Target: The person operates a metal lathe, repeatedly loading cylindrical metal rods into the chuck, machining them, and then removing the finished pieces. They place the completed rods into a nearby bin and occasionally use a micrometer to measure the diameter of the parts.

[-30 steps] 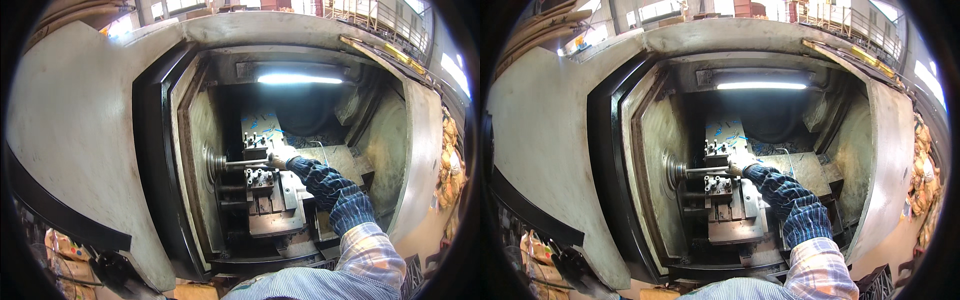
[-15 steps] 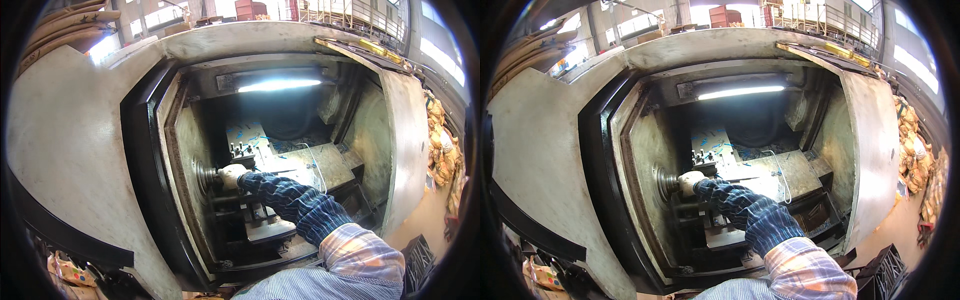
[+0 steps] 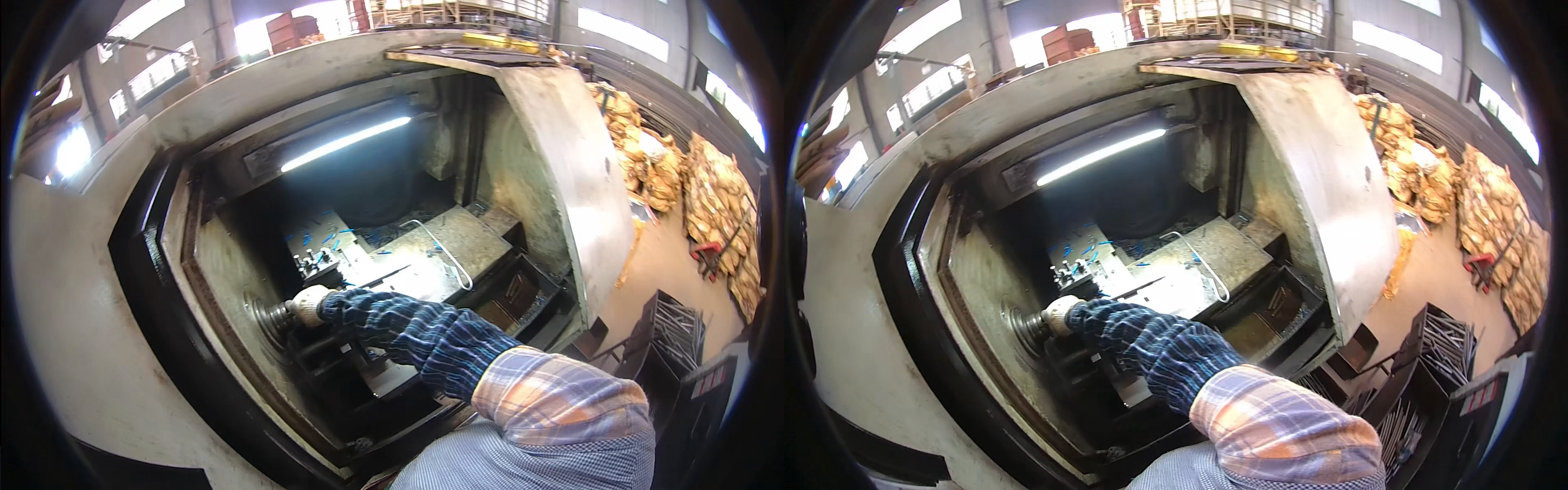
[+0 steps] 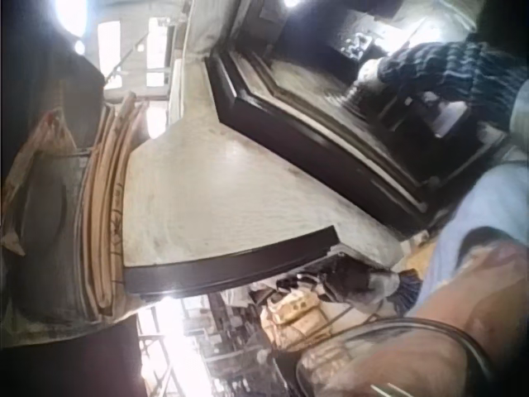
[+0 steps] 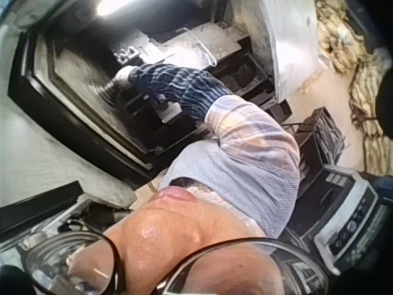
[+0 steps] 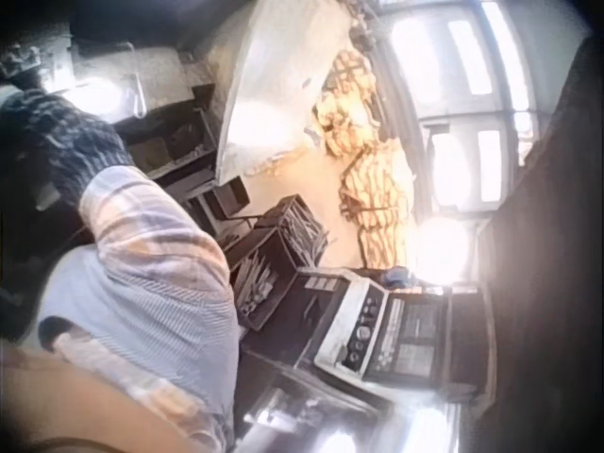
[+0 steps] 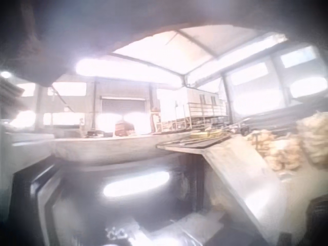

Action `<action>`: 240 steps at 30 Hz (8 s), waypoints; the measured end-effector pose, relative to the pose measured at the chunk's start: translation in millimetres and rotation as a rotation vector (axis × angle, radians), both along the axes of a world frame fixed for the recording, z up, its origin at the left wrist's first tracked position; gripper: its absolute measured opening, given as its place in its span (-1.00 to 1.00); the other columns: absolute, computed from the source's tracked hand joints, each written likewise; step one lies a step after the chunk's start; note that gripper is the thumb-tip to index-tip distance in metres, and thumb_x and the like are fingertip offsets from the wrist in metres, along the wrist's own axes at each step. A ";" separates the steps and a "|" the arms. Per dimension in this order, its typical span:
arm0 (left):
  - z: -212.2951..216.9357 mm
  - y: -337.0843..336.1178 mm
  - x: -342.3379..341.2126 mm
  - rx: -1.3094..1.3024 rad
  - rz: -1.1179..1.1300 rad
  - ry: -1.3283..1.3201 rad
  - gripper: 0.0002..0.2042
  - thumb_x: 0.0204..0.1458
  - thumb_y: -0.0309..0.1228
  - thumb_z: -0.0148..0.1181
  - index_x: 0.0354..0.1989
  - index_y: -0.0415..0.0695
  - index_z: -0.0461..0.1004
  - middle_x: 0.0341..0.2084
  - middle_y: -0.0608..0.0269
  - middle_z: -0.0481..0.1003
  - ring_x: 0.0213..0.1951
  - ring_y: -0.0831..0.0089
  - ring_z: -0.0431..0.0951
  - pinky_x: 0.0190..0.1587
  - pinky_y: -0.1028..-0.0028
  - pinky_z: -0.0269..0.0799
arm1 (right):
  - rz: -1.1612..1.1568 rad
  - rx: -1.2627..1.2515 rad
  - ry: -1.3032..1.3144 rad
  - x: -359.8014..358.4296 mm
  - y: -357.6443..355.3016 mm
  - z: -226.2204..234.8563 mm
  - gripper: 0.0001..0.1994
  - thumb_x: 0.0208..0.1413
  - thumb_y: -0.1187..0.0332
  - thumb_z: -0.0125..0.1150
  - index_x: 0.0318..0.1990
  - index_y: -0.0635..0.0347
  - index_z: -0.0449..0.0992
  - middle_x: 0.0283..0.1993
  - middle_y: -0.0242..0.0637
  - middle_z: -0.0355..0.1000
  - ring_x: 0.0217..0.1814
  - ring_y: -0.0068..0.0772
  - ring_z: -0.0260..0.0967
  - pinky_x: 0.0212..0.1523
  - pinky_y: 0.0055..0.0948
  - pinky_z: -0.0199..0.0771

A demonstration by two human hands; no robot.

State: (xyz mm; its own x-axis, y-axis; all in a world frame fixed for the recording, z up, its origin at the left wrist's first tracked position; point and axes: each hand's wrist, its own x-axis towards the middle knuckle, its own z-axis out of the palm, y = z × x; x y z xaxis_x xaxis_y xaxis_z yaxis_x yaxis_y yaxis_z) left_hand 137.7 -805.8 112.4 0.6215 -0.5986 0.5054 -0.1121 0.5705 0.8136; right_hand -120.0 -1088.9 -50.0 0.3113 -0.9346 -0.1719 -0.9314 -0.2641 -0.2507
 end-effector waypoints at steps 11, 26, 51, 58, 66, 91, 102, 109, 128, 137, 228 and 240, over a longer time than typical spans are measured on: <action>-9.4 -9.7 -30.5 -0.140 -0.157 -0.217 -0.44 0.32 -0.45 -0.05 0.49 -0.23 0.05 0.43 0.01 0.15 0.35 0.22 0.16 0.34 0.27 0.03 | -0.205 -0.227 0.002 10.4 65.8 32.3 -0.16 0.12 -0.09 0.23 0.51 -0.05 0.09 0.26 0.00 0.38 0.41 0.06 0.23 0.43 0.18 -0.03; -12.1 53.7 -179.2 -0.674 -0.564 -0.653 -0.44 0.32 -0.42 0.01 0.47 -0.25 0.09 0.37 -0.04 0.24 0.23 0.25 0.33 0.20 0.33 0.25 | -0.365 -0.191 -0.394 -107.7 381.0 -51.8 -0.35 0.15 0.00 0.26 0.38 -0.09 0.31 0.11 -0.15 0.51 0.11 -0.10 0.51 0.11 -0.16 0.54; -120.8 139.2 -527.7 -0.387 -1.207 -0.934 -0.61 0.27 -0.64 0.01 0.27 -0.38 0.34 0.26 -0.01 0.40 0.23 0.25 0.46 0.30 0.40 0.42 | -2.443 0.247 -0.544 -142.6 939.3 -120.7 -0.48 0.19 -0.04 0.20 0.19 0.07 0.50 0.14 -0.04 0.51 0.23 0.02 0.44 0.23 -0.10 0.41; -110.4 170.8 -523.8 -0.252 -1.100 -1.011 -0.53 0.20 -0.76 -0.20 0.30 -0.34 0.33 0.27 0.00 0.39 0.28 0.30 0.43 0.37 0.43 0.34 | -2.241 0.667 -0.590 -169.1 920.0 -187.8 -0.43 0.18 -0.03 0.24 0.24 0.09 0.40 0.22 -0.02 0.46 0.31 0.14 0.37 0.21 0.25 0.34; -109.6 169.7 -525.0 -0.240 -1.050 -1.083 -0.41 0.09 -0.82 -0.28 0.35 -0.31 0.29 0.29 0.09 0.35 0.29 0.36 0.40 0.38 0.44 0.31 | -2.111 0.492 -0.026 -185.9 901.3 -295.4 -0.58 0.11 0.14 0.34 0.06 0.11 0.46 -0.16 -0.03 0.57 -0.20 0.01 0.62 -0.51 0.13 0.42; -121.7 154.4 -522.5 -0.385 -1.080 -0.997 -0.63 0.29 -0.67 -0.05 0.26 -0.36 0.37 0.21 -0.03 0.44 0.25 0.28 0.46 0.31 0.40 0.41 | -2.375 0.528 -0.025 -234.0 882.2 -311.1 -0.85 0.13 0.34 0.24 -0.14 0.01 0.59 -0.20 -0.24 0.60 -0.20 -0.11 0.60 -0.43 -0.09 0.46; -115.8 159.5 -519.6 -0.527 -0.935 -1.091 -0.68 0.31 -0.54 0.07 0.21 -0.31 0.45 0.14 -0.01 0.51 0.15 0.21 0.54 0.20 0.37 0.52 | -2.377 0.426 0.101 -239.9 880.3 -289.9 -0.88 0.14 0.33 0.26 -0.19 -0.02 0.66 -0.15 -0.24 0.63 -0.10 -0.14 0.63 -0.19 -0.13 0.56; -122.9 155.2 -524.2 -0.496 -0.987 -1.029 -0.68 0.29 -0.58 0.07 0.20 -0.31 0.45 0.12 -0.01 0.52 0.14 0.24 0.56 0.16 0.38 0.54 | -2.303 0.458 -0.028 -252.1 884.8 -262.6 -0.83 0.23 0.33 0.17 -0.11 -0.06 0.65 -0.10 -0.23 0.63 -0.09 -0.17 0.63 -0.25 -0.19 0.62; -113.2 163.3 -522.3 -0.542 -0.818 -1.201 -0.70 0.31 -0.49 0.10 0.17 -0.29 0.50 0.10 0.02 0.54 0.09 0.21 0.58 0.10 0.35 0.57 | -2.384 0.533 -0.048 -334.8 881.0 -289.3 -0.78 0.13 0.29 0.26 -0.09 -0.02 0.70 0.01 -0.24 0.62 0.02 -0.24 0.62 -0.21 -0.22 0.67; -120.5 151.6 -523.2 -0.620 -0.829 -1.157 -0.70 0.30 -0.52 0.11 0.17 -0.29 0.49 0.09 0.00 0.54 0.10 0.20 0.58 0.09 0.36 0.57 | -2.550 -0.122 -0.618 -286.0 924.2 -238.3 -0.61 0.26 0.15 0.14 0.19 0.02 0.40 0.05 -0.03 0.53 0.13 -0.05 0.52 0.14 -0.11 0.47; -76.1 814.6 -26.6 1.186 -4.165 -1.016 -0.67 0.24 -0.55 0.17 0.18 -0.26 0.44 -0.10 0.07 0.59 -0.09 0.31 0.65 -0.02 0.34 0.67 | -2.378 -2.653 -0.685 397.8 957.6 -49.8 -0.49 0.11 -0.05 0.43 -0.05 0.25 0.62 -0.47 -0.57 0.40 -0.52 -0.74 0.28 -0.52 -0.70 0.28; -64.8 845.1 -25.8 1.223 -4.100 -1.910 -0.65 0.37 -0.42 -0.17 0.21 -0.35 0.33 -0.30 -0.01 0.62 -0.26 0.16 0.70 -0.10 0.15 0.72 | -2.734 -2.431 -0.522 409.3 932.6 -36.8 -0.43 0.01 -0.15 0.46 -0.17 0.27 0.61 -0.41 -0.53 0.41 -0.45 -0.70 0.25 -0.44 -0.67 0.28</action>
State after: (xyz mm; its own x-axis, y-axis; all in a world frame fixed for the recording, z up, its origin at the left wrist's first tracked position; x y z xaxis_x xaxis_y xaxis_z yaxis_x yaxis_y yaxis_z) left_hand 112.0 39.3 47.5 0.7032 0.7067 -0.0782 -0.4254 0.5064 0.7501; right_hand 289.2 -156.3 -86.8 0.0196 0.9613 -0.2749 -0.1407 -0.2696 -0.9527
